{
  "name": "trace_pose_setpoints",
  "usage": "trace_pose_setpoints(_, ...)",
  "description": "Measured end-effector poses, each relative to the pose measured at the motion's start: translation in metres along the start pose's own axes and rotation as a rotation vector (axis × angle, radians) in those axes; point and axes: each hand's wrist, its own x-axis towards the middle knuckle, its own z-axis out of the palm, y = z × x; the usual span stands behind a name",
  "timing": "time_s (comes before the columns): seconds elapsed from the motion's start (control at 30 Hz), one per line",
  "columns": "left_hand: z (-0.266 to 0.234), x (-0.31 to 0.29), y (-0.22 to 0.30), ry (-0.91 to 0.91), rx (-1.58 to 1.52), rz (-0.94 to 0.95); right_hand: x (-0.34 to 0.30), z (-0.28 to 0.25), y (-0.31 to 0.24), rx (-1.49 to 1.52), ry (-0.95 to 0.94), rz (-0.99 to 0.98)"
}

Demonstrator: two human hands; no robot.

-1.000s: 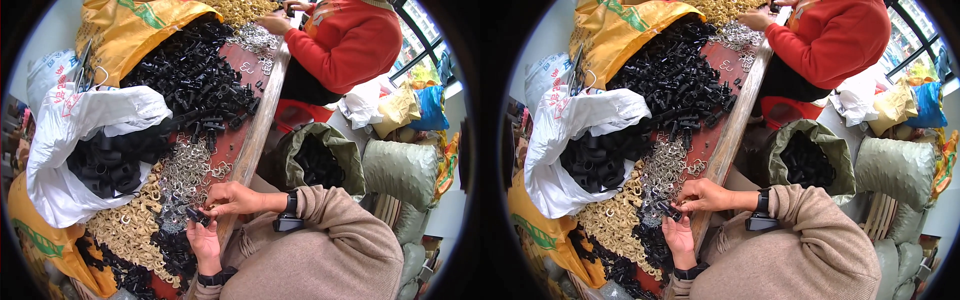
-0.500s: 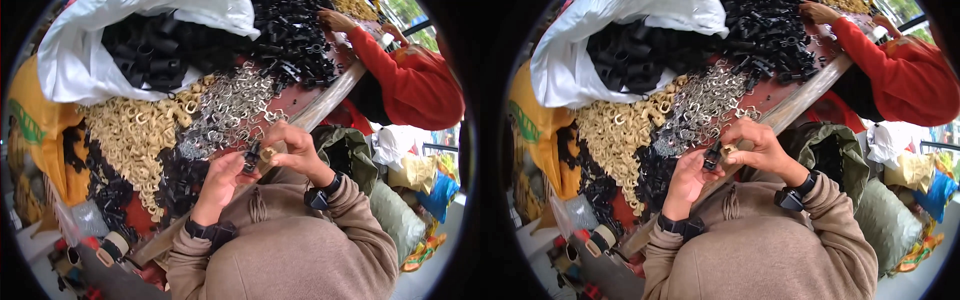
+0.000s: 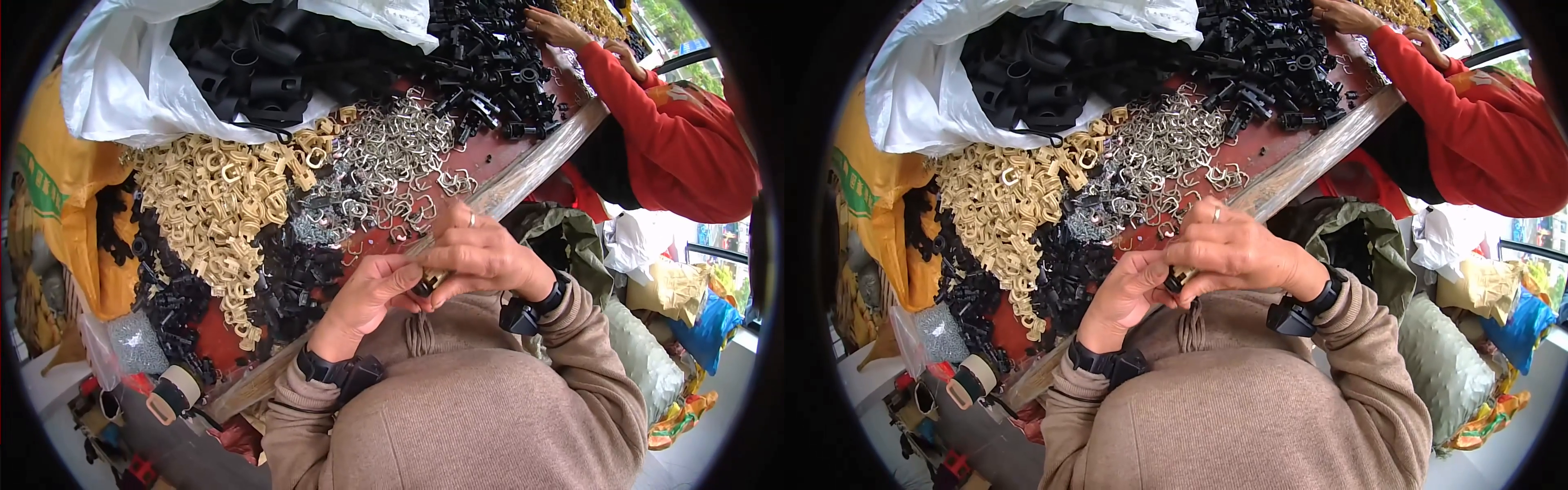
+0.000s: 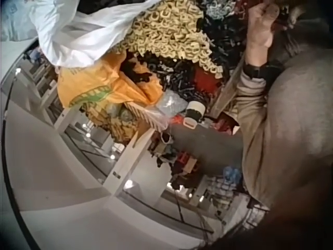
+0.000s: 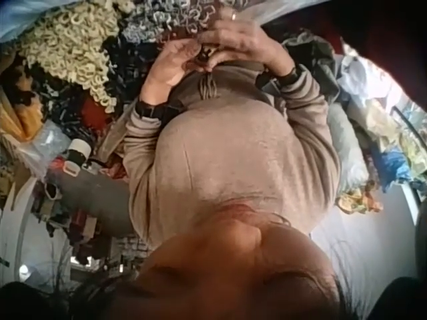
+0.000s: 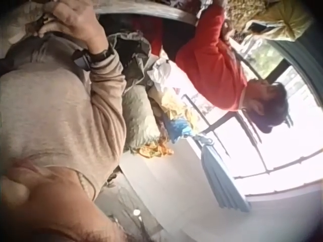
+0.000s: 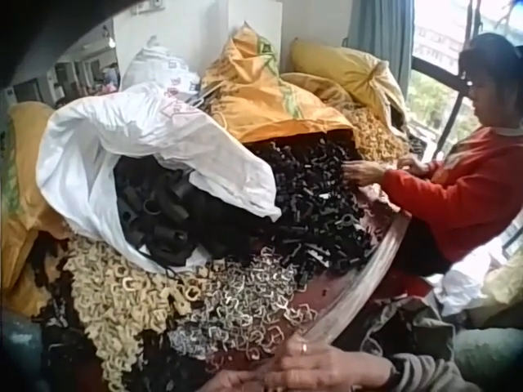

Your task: The person assembles components by hand, picking up a black plastic housing and inserting a beige plastic clip and a metal spring into it. They then place the completed assembly onto the table and repeat the process.

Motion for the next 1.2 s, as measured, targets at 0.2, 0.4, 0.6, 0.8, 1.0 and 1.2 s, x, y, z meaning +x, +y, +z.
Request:
trace_pose_setpoints(0.2,0.002,-0.003,-0.001,-0.079,0.028,-0.059,-0.006,0.006,-0.004,-0.043,-0.062,-0.12)
trace_pose_setpoints(0.4,0.003,-0.007,0.006,-0.045,0.012,-0.053,-0.006,0.001,0.007,0.11,0.114,-0.032)
trace_pose_setpoints(0.6,-0.009,-0.005,0.007,0.114,-0.128,0.149,-0.011,-0.014,0.031,0.048,0.108,0.531)
trace_pose_setpoints(0.8,-0.018,-0.012,0.007,0.144,-0.088,0.291,0.047,-0.027,0.06,-0.133,-0.159,0.347)
trace_pose_setpoints(1.0,-0.027,-0.015,0.002,0.219,-0.064,0.279,0.103,-0.002,0.101,-0.41,-0.235,0.242)
trace_pose_setpoints(1.2,-0.034,-0.016,0.003,0.12,-0.149,0.297,0.111,0.02,0.104,-0.426,-0.198,0.213)
